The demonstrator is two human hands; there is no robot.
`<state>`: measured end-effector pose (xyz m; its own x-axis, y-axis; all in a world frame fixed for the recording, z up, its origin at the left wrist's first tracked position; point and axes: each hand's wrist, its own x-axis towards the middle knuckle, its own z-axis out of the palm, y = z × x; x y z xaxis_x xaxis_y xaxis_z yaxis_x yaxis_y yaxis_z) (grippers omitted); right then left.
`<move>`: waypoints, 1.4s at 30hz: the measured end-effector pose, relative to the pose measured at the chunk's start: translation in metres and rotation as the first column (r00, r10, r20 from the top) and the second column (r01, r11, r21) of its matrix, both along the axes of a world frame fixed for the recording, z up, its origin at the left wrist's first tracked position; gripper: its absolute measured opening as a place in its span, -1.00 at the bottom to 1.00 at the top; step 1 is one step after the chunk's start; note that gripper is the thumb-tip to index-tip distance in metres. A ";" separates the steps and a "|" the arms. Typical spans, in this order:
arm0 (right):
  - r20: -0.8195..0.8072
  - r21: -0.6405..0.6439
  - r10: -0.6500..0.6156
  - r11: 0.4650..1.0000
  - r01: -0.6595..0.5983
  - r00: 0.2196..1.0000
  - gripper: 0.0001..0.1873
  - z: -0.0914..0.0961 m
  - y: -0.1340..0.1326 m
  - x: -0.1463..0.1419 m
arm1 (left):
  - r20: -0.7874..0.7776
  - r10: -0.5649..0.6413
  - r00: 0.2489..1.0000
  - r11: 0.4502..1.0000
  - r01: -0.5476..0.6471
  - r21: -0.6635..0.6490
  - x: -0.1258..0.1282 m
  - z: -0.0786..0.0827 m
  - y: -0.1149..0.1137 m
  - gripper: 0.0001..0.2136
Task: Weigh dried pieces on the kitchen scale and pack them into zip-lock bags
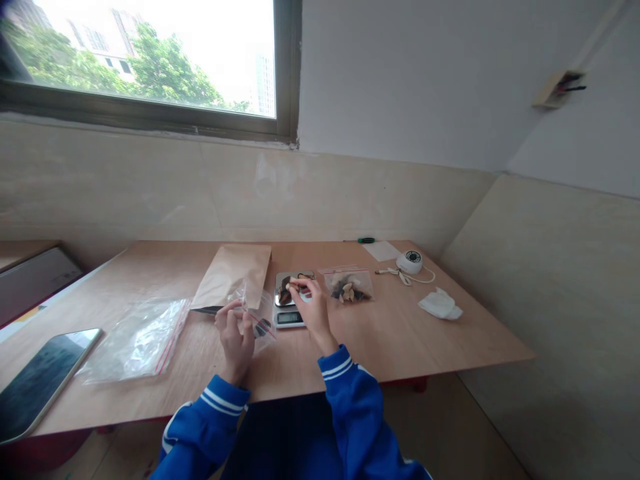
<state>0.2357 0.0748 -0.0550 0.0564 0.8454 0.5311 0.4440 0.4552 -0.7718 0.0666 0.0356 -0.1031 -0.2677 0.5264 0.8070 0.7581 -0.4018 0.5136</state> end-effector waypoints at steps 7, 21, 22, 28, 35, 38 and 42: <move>0.120 0.038 0.144 0.988 -0.149 0.982 -0.77 0.017 -0.001 -0.022 | 0.033 -0.006 0.999 0.999 0.005 0.041 -0.002 -0.002 0.001 -0.81; 0.588 -0.137 0.261 0.965 -0.223 0.766 -0.64 -0.024 0.050 -0.002 | 0.073 -0.007 0.997 1.000 0.005 0.021 -0.001 -0.002 0.002 -0.82; 0.565 -0.128 0.259 0.965 -0.227 0.783 -0.65 -0.025 0.050 -0.002 | 0.074 -0.005 0.997 1.000 0.003 0.019 -0.001 -0.002 0.002 -0.82; 0.316 -0.046 0.182 0.983 -0.176 0.931 -0.72 -0.022 0.041 -0.002 | 0.083 0.014 0.996 1.000 -0.014 -0.006 -0.001 -0.002 0.002 -0.79; 0.144 0.064 0.385 0.916 -0.397 0.912 -0.63 0.026 0.003 -0.014 | 0.092 0.012 0.996 1.000 -0.010 -0.023 -0.001 -0.004 0.002 -0.78; 0.225 0.029 0.460 0.878 -0.478 0.859 -0.62 0.032 0.000 -0.013 | 0.125 0.011 0.992 1.000 -0.011 -0.004 -0.001 -0.003 0.002 -0.78; 0.208 0.043 0.274 0.956 -0.289 0.939 -0.59 0.012 0.015 -0.007 | 0.162 0.004 0.987 1.000 -0.002 -0.010 -0.002 -0.004 0.001 -0.76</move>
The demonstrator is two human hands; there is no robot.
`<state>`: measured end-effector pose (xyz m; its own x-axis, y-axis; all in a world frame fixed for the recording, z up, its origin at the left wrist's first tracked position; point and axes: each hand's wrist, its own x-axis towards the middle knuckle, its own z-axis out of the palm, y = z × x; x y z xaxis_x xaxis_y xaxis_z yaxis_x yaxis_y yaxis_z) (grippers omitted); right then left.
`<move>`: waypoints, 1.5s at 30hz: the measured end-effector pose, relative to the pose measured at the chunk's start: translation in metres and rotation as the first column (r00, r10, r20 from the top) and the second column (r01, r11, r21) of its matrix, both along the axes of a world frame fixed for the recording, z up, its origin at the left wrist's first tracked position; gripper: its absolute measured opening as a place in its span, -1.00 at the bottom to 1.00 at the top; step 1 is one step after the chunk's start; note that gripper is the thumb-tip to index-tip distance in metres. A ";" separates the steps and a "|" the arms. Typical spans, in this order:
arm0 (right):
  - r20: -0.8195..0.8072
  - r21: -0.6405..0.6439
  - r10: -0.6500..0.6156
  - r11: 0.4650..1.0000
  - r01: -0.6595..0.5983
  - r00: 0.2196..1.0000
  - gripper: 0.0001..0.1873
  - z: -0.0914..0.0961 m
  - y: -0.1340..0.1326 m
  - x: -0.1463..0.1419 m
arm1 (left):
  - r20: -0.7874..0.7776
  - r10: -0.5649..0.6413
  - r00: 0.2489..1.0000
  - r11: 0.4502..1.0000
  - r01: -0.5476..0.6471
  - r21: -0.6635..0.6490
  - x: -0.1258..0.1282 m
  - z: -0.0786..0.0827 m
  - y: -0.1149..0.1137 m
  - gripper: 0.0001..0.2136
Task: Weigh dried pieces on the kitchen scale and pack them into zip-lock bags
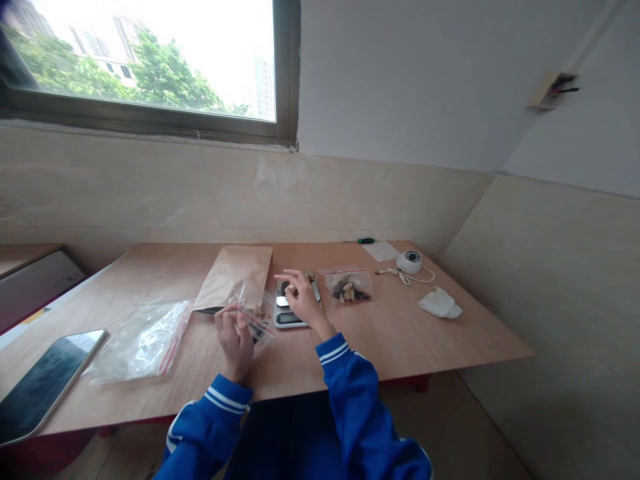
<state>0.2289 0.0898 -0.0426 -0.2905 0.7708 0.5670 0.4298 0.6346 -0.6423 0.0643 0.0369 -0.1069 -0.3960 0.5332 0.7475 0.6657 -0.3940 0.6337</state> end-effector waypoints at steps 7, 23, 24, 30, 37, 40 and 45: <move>0.377 -0.034 -0.137 0.986 0.161 0.916 -0.62 -0.034 0.021 0.001 | 0.047 -0.019 0.999 0.998 0.016 0.066 0.001 0.001 -0.001 -0.77; -0.334 -0.452 0.060 0.866 -0.216 0.941 -0.72 0.039 -0.022 -0.026 | 0.028 -0.014 1.000 0.998 0.012 0.067 0.000 0.001 -0.001 -0.80; -0.278 -0.451 0.055 0.874 -0.180 0.959 -0.75 0.040 -0.024 -0.030 | 0.019 -0.012 1.000 0.997 0.010 0.071 0.000 0.000 -0.001 -0.80; -0.324 -0.536 -0.044 0.831 -0.145 0.945 -0.75 0.025 -0.026 -0.055 | -0.028 -0.039 0.999 0.995 0.041 0.095 0.001 -0.005 -0.003 -0.80; -0.161 -0.458 0.057 0.880 -0.126 0.985 -0.93 0.010 -0.031 -0.064 | -0.018 0.038 0.999 0.995 -0.037 0.089 0.001 -0.004 -0.003 -0.74; -0.009 -0.301 0.123 0.946 -0.120 0.992 -0.82 0.018 -0.031 -0.055 | -0.019 0.047 0.999 0.991 -0.045 0.125 0.001 -0.003 -0.004 -0.78; -0.029 -0.063 -0.238 0.970 0.236 0.971 -0.68 0.016 -0.002 -0.019 | 0.025 0.061 0.998 0.986 -0.064 0.152 0.001 -0.004 -0.004 -0.83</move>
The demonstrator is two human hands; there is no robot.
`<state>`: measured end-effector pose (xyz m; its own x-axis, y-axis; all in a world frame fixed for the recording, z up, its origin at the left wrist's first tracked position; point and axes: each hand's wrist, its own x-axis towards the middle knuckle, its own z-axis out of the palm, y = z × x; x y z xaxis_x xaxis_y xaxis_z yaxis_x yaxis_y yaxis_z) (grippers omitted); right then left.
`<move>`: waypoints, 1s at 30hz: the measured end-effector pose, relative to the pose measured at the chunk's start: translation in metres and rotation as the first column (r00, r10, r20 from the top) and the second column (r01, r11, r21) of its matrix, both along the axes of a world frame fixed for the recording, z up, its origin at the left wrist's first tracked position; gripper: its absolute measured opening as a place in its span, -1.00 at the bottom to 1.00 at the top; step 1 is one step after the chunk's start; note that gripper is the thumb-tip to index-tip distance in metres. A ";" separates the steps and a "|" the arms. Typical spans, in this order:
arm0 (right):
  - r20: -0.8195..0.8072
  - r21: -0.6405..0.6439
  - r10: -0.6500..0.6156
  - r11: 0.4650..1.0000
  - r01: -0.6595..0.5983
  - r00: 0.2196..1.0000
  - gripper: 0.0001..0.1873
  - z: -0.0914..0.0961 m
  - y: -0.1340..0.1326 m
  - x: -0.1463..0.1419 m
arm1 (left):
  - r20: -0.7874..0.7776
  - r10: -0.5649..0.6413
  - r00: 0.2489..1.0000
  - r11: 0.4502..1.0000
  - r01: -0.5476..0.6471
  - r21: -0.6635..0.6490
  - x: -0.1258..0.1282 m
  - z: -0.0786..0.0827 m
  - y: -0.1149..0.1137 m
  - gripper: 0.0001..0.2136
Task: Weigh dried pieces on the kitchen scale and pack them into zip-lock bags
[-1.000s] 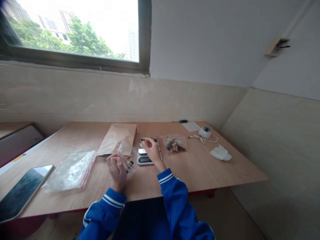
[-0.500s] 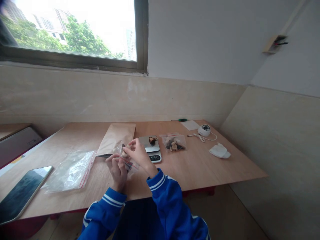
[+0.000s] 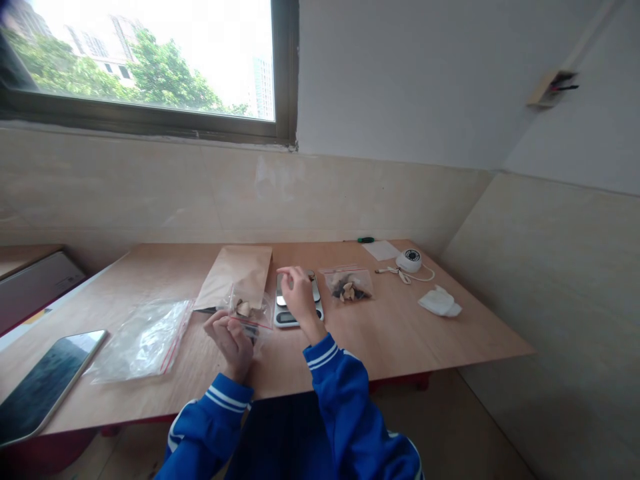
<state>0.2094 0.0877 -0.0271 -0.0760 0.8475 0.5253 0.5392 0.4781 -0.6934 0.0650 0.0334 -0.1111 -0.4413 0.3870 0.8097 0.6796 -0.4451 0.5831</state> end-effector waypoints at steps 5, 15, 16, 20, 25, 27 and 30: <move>0.359 -0.002 -0.158 0.985 0.170 0.920 -0.58 -0.040 0.035 0.039 | 0.038 -0.017 0.999 1.000 0.017 0.020 0.001 -0.002 0.002 -0.84; 0.248 -0.049 -0.165 0.982 0.183 0.955 -0.75 -0.036 0.028 0.039 | 0.035 -0.011 0.999 1.000 0.011 -0.012 0.002 0.000 0.001 -0.82; 0.148 -0.074 -0.135 0.986 0.147 0.980 -0.75 -0.030 0.023 0.034 | 0.029 -0.008 1.000 1.000 0.008 -0.014 0.002 0.000 0.001 -0.81; -0.217 -0.131 0.068 0.987 -0.098 0.974 -0.77 -0.002 -0.004 0.005 | 0.000 -0.009 1.000 1.000 0.009 -0.006 0.002 0.003 0.001 -0.81; -0.108 -0.167 0.229 0.955 -0.245 0.967 -0.75 0.021 -0.030 -0.016 | 0.021 0.004 1.000 0.999 -0.004 0.033 0.001 0.002 0.001 -0.83; -0.064 -0.145 0.205 0.966 -0.212 0.977 -0.77 0.020 -0.035 -0.015 | 0.018 0.008 1.000 0.999 -0.009 0.052 0.001 0.001 0.001 -0.85; -0.085 -0.134 0.158 0.977 -0.168 0.984 -0.72 0.008 -0.043 -0.008 | 0.020 0.023 1.000 0.996 -0.024 0.080 0.002 0.001 0.002 -0.87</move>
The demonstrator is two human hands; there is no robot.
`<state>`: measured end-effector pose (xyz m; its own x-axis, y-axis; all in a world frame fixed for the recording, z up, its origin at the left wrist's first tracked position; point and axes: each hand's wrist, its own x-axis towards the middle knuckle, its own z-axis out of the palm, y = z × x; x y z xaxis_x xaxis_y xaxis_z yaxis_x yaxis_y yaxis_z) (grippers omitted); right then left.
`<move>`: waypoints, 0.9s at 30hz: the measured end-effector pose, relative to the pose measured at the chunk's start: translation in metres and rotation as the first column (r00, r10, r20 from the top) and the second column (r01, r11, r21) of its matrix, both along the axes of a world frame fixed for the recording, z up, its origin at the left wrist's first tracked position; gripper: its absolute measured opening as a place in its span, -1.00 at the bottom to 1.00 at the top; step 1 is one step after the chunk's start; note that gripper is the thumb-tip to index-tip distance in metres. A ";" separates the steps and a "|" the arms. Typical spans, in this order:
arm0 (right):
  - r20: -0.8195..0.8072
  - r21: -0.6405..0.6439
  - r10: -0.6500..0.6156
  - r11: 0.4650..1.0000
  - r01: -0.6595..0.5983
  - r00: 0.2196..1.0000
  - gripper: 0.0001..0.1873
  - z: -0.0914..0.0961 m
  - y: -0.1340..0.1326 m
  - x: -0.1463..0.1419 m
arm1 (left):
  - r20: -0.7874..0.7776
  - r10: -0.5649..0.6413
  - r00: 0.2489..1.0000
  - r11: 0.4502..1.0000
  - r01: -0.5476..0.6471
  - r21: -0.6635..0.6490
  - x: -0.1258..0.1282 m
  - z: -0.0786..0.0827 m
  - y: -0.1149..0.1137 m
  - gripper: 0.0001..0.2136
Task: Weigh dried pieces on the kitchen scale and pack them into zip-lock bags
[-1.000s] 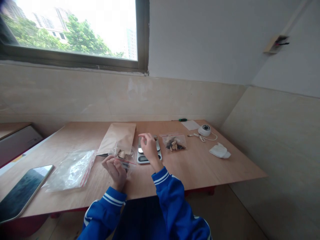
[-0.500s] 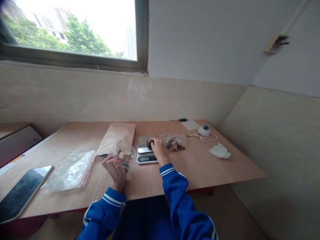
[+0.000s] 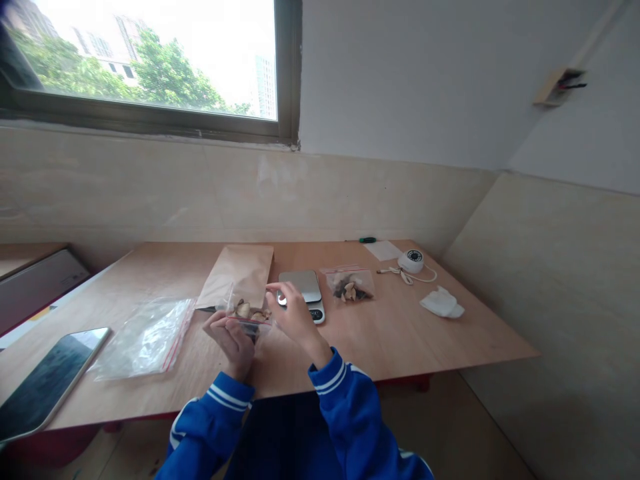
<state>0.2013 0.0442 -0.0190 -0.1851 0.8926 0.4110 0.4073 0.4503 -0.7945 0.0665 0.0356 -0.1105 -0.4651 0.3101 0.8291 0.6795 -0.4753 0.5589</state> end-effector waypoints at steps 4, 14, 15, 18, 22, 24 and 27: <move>-0.083 -0.184 0.075 0.979 -0.090 0.994 -0.31 -0.028 -0.016 0.003 | 0.002 0.048 0.999 0.998 -0.048 0.032 -0.001 -0.002 0.001 -0.88; -0.390 -0.161 0.020 0.983 -0.090 0.920 -0.64 -0.033 -0.024 -0.003 | 0.026 -0.149 0.989 0.986 0.150 -0.066 0.000 0.000 -0.002 -0.83; -0.406 -0.148 -0.007 0.987 -0.058 0.914 -0.65 -0.031 -0.023 0.001 | 0.037 -0.135 0.990 0.987 0.138 -0.078 -0.001 0.001 -0.001 -0.83; -0.474 -0.162 -0.091 0.987 0.015 0.875 -0.63 -0.032 -0.021 0.016 | 0.122 -0.102 0.987 0.982 0.119 -0.145 -0.002 0.004 0.003 -0.76; -0.517 -0.182 -0.086 0.983 -0.012 0.852 -0.62 -0.042 -0.020 0.033 | 0.286 -0.277 0.917 0.882 0.361 -0.303 -0.004 0.005 0.004 -0.69; -0.527 -0.195 -0.102 0.981 -0.003 0.844 -0.63 -0.051 -0.020 0.038 | 0.344 -0.355 0.869 0.804 0.472 -0.362 -0.003 0.006 0.002 -0.70; -0.544 -0.223 -0.176 0.973 0.061 0.820 -0.65 -0.066 -0.019 0.045 | 0.401 -0.408 0.820 0.747 0.553 -0.370 0.000 0.008 -0.002 -0.71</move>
